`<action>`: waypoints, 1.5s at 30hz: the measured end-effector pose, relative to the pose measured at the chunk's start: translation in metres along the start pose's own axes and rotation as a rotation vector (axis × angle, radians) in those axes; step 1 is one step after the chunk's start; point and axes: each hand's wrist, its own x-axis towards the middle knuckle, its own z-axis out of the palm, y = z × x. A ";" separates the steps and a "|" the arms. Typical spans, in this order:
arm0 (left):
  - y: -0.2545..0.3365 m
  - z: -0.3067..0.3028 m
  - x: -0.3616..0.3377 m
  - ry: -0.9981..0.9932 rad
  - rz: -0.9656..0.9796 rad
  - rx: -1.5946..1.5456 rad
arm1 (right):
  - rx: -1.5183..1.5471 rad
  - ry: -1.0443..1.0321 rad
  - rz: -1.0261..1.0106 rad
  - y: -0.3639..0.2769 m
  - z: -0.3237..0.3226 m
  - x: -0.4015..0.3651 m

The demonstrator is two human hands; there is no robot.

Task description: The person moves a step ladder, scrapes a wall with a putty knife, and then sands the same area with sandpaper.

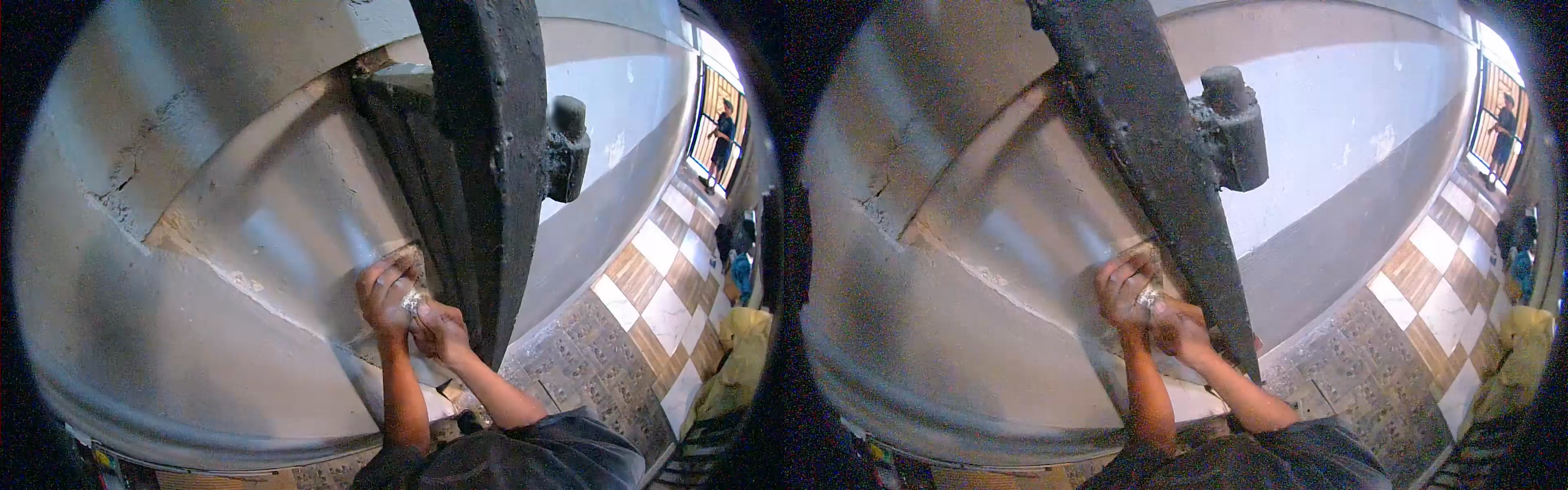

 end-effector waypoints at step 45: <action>0.229 0.006 -0.103 -0.908 0.119 -1.055 | -0.143 0.785 0.688 0.066 -0.516 -0.258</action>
